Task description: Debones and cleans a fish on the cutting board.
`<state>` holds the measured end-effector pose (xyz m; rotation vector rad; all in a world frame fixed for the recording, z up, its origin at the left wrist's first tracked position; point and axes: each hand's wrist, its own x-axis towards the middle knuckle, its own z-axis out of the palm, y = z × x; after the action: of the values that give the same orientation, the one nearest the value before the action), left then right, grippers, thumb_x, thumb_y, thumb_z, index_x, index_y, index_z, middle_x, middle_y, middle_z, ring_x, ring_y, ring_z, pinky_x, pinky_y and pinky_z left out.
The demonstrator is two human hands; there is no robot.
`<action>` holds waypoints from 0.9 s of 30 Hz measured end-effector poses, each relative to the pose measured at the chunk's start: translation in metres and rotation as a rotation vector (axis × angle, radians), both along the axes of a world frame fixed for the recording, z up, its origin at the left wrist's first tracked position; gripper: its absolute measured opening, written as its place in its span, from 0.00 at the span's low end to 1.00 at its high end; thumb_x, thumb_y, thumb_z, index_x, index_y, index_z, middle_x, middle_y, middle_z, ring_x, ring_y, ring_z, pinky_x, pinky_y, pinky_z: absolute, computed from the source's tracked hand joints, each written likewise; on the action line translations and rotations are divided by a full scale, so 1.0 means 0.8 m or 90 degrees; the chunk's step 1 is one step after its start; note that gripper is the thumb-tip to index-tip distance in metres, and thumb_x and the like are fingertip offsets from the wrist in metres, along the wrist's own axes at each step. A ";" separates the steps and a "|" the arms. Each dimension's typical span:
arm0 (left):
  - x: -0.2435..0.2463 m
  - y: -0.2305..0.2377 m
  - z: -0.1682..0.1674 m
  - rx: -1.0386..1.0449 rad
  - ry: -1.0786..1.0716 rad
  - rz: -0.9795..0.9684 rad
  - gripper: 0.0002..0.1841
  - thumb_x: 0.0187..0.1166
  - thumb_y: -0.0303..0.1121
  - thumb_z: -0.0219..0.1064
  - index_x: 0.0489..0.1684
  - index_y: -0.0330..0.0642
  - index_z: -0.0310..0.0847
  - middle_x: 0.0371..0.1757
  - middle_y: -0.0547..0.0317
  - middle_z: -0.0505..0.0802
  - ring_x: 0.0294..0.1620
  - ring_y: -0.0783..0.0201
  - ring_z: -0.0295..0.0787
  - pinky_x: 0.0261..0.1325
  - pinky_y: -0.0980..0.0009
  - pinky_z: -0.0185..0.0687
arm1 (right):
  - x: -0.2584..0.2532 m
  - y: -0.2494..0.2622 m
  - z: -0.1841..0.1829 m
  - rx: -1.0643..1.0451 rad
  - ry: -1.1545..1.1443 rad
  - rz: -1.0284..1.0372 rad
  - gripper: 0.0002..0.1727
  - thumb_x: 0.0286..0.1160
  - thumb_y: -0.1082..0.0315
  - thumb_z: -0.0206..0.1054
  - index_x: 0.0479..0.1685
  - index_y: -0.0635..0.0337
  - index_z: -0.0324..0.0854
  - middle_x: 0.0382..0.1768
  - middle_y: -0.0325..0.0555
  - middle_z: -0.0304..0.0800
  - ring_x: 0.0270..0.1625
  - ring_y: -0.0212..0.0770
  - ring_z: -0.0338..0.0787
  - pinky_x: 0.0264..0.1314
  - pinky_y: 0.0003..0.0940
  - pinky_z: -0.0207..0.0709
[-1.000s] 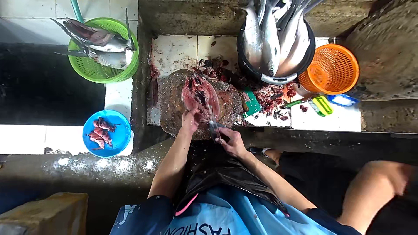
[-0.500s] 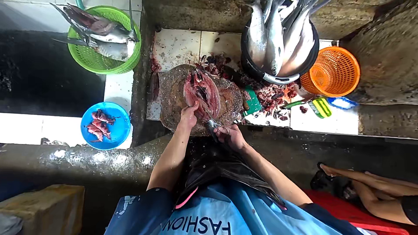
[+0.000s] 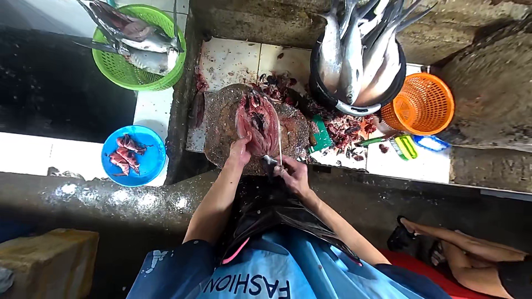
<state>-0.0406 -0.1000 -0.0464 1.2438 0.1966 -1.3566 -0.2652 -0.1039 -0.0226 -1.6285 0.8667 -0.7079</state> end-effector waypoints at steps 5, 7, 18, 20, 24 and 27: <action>0.004 -0.005 -0.010 -0.047 0.035 0.010 0.18 0.86 0.33 0.63 0.71 0.37 0.75 0.60 0.47 0.90 0.60 0.56 0.89 0.66 0.55 0.85 | -0.013 -0.019 0.033 0.304 -0.055 0.077 0.16 0.81 0.61 0.63 0.44 0.65 0.91 0.27 0.40 0.91 0.25 0.33 0.85 0.31 0.31 0.82; 0.003 -0.003 -0.009 -0.052 0.031 -0.009 0.19 0.87 0.34 0.63 0.73 0.38 0.74 0.61 0.47 0.90 0.61 0.55 0.89 0.67 0.54 0.85 | -0.007 -0.016 0.037 0.400 -0.035 0.052 0.19 0.83 0.59 0.60 0.39 0.65 0.91 0.26 0.41 0.90 0.24 0.33 0.84 0.29 0.30 0.80; -0.005 0.000 0.001 -0.028 0.008 -0.026 0.19 0.87 0.43 0.63 0.70 0.44 0.77 0.58 0.53 0.91 0.55 0.60 0.91 0.58 0.59 0.89 | 0.015 -0.005 -0.006 0.144 0.017 0.117 0.13 0.77 0.67 0.70 0.55 0.63 0.90 0.40 0.43 0.95 0.40 0.32 0.92 0.49 0.34 0.89; -0.002 0.001 0.001 -0.011 0.005 -0.029 0.20 0.87 0.42 0.63 0.71 0.43 0.77 0.60 0.52 0.91 0.59 0.59 0.89 0.62 0.56 0.87 | 0.008 -0.005 0.001 0.069 0.016 0.103 0.15 0.76 0.67 0.70 0.56 0.64 0.89 0.44 0.44 0.95 0.44 0.33 0.93 0.51 0.35 0.90; 0.020 -0.016 -0.007 0.067 -0.174 -0.006 0.21 0.74 0.33 0.77 0.61 0.31 0.82 0.54 0.42 0.93 0.56 0.52 0.92 0.61 0.52 0.88 | -0.002 -0.018 0.019 0.230 -0.043 0.073 0.13 0.75 0.65 0.67 0.48 0.65 0.91 0.30 0.41 0.93 0.27 0.32 0.86 0.32 0.32 0.83; 0.031 -0.024 -0.013 0.035 -0.159 -0.030 0.19 0.76 0.28 0.74 0.63 0.29 0.81 0.58 0.42 0.92 0.59 0.52 0.90 0.66 0.52 0.86 | -0.004 -0.024 0.019 0.342 -0.035 0.089 0.17 0.81 0.61 0.61 0.41 0.66 0.90 0.26 0.41 0.90 0.24 0.34 0.85 0.30 0.32 0.81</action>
<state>-0.0160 -0.1189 -0.0568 1.4587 0.0297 -1.2291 -0.2688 -0.1231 -0.0071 -1.1677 0.8095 -0.3752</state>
